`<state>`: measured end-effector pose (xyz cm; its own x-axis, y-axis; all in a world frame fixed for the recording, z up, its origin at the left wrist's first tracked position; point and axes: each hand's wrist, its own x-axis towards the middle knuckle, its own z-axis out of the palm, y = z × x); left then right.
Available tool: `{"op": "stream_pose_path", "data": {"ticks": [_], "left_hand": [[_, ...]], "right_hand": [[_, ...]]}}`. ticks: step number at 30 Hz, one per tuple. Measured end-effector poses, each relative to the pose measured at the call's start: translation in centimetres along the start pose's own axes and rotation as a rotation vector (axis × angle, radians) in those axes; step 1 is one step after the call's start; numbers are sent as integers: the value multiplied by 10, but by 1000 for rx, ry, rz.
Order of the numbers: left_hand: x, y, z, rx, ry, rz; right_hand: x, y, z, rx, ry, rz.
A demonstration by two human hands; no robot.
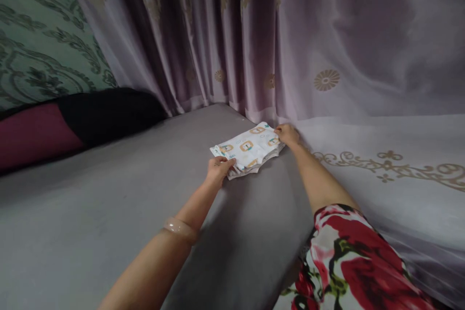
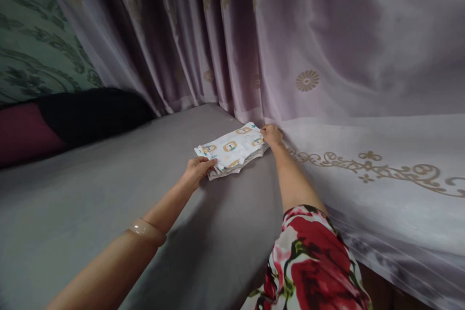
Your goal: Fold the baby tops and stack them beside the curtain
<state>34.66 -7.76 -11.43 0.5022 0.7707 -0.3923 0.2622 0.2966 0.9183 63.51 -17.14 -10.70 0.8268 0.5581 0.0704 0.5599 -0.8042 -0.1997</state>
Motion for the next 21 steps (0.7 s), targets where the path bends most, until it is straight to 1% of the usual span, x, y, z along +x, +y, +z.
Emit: {"op": "stream_pose_path", "data": {"ticks": [3,5,7,8,9,11,13,15,18,21], "left_hand": [[2,-5,-1,36,-7,24],[5,-8,-2,85,2,28],[7,-11,-3,140,-3,29],[8,-12,-4,158,-10,29],[9,-14,-4,166,-17,31],[11,-16,-5,151,-21,41],[12,-18,-5,116,-19,44],[14,-20,-6,87,-21,31],[17,-22,-6,53,-39,-3],[18,-22,-6,29,-43,-23]], "right_hand": [[-5,-2,2,-59,4,4],[-10,-9,1,-144,47,-12],[-17,-23,1,-193,100,-74],[-21,-30,2,-183,104,-129],[-24,-39,3,-154,87,-190],[-31,-54,9,-81,6,-270],[-35,-64,17,-41,-84,-258],[-37,-68,24,-29,-139,-199],[-37,-69,29,-40,-159,-162],[-38,-70,25,-48,-166,-150]]}}
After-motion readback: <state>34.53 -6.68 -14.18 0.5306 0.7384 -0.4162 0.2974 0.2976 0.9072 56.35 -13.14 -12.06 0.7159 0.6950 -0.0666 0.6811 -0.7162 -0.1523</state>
